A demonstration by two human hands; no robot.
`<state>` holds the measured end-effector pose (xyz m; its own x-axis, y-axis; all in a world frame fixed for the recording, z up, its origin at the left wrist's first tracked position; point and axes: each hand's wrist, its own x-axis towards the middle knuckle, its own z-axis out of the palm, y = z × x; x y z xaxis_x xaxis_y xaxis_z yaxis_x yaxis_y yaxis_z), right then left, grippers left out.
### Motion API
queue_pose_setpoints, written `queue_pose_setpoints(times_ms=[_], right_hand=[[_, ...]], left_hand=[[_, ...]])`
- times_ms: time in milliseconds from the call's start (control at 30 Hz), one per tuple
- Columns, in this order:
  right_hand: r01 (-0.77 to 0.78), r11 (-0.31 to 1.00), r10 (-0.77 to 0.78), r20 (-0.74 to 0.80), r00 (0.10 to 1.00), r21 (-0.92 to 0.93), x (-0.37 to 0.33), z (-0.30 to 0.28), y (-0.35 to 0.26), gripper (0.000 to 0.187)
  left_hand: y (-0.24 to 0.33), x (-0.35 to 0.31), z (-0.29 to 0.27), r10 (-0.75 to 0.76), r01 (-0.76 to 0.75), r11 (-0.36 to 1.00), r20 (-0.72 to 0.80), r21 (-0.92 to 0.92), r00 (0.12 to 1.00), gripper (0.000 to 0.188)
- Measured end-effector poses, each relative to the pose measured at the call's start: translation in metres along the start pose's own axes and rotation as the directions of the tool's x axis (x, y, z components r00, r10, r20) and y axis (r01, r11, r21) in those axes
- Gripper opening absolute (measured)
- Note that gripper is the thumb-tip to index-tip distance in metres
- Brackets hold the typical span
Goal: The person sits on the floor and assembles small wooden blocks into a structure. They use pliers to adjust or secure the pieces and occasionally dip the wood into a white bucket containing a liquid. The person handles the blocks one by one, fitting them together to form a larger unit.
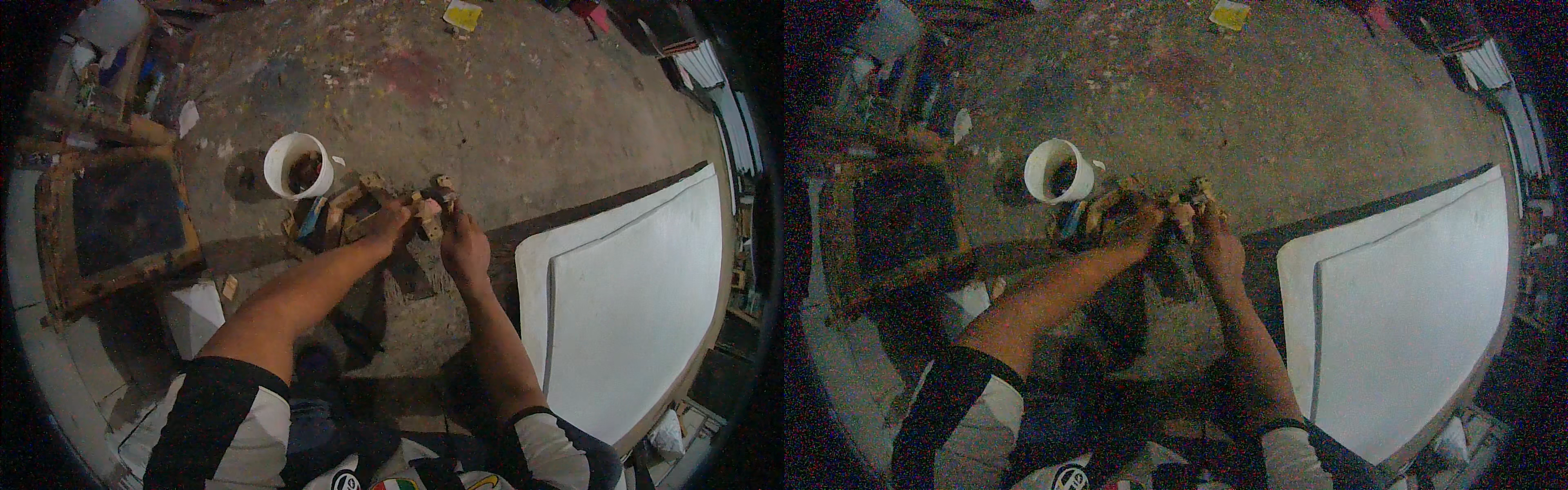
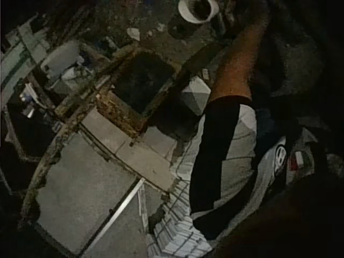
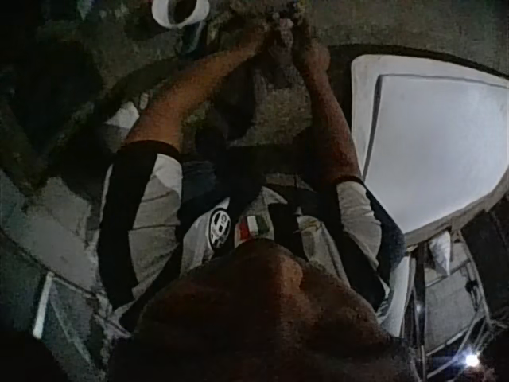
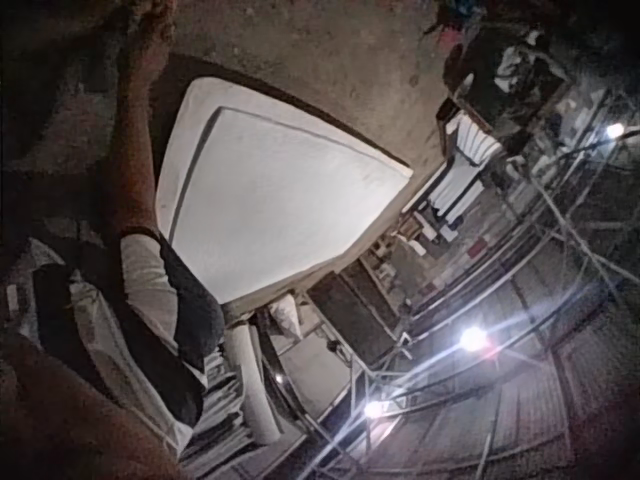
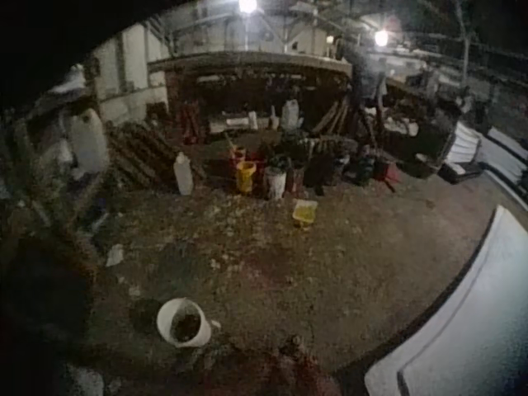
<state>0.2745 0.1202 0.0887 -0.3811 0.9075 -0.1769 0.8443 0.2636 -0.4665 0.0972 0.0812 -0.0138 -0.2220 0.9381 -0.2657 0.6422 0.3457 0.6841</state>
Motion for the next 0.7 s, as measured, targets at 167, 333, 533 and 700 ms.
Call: queue_pose_setpoints(times_ms=[167,333,533,700], right_hand=[[0.017,0.996,-0.015,0.022,1.000,-0.091,0.001,-0.002,-0.015,0.043],[-0.022,1.000,0.022,0.028,0.999,0.005,0.009,-0.018,-0.015,0.042],[0.031,0.999,-0.027,0.090,0.996,-0.042,0.013,0.006,-0.017,0.041],[-0.011,0.996,0.030,-0.213,0.977,0.089,-0.006,0.009,0.005,0.041]], left_hand=[[-0.038,0.013,0.031,-0.017,-0.010,0.984,-0.152,-0.179,0.988,0.024],[-0.009,0.002,0.009,0.183,-0.179,0.978,-0.032,0.105,0.983,0.021],[-0.053,0.021,0.026,0.048,-0.060,0.943,0.046,0.326,0.998,0.017],[-0.004,0.009,-0.013,0.109,-0.103,0.994,0.135,-0.049,0.985,0.031]])
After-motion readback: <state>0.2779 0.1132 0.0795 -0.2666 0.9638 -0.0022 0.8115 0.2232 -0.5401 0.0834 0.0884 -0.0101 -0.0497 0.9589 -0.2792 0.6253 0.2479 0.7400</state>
